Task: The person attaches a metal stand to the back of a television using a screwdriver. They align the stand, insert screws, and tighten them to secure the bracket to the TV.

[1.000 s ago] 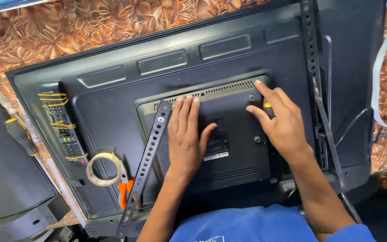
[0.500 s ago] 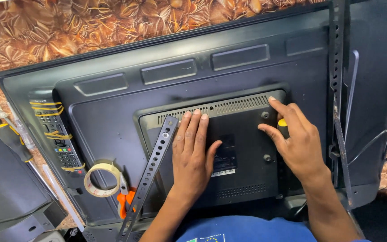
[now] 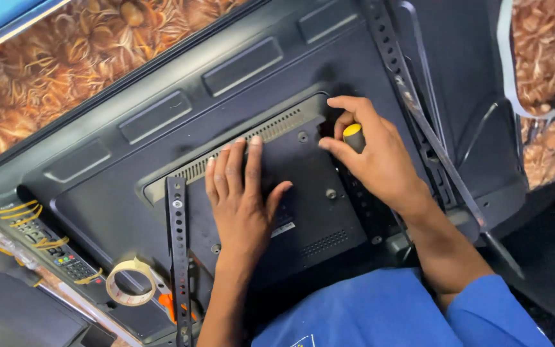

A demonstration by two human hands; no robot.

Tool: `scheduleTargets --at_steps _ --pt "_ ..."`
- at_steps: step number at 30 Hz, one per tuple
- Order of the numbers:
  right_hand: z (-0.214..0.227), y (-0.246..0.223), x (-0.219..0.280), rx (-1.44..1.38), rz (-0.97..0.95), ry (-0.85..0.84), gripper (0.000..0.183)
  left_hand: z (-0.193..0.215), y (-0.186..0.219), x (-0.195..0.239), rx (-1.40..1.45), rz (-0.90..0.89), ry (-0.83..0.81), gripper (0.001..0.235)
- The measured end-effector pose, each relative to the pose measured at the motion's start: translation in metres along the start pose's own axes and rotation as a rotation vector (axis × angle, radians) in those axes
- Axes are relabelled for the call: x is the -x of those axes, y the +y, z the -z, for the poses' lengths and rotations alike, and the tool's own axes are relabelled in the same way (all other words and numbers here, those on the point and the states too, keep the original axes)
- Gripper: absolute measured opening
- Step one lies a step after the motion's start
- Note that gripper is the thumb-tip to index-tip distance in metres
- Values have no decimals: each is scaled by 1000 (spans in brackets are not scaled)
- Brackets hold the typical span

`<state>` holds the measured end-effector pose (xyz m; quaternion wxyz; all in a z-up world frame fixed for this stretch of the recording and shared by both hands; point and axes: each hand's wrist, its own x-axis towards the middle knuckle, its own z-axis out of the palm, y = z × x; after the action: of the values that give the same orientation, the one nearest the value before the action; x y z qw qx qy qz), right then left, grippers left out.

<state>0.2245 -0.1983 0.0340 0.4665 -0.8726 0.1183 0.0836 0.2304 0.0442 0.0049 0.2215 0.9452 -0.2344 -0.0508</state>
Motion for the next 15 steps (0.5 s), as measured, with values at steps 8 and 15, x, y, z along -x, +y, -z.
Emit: scheduleTargets --at_steps 8,15 --pt "5 13 70 248 -36 -38 39 5 6 -3 -22 -3 3 79" --pt "-1 14 121 410 -76 -73 54 8 11 -3 -14 -9 -4 77"
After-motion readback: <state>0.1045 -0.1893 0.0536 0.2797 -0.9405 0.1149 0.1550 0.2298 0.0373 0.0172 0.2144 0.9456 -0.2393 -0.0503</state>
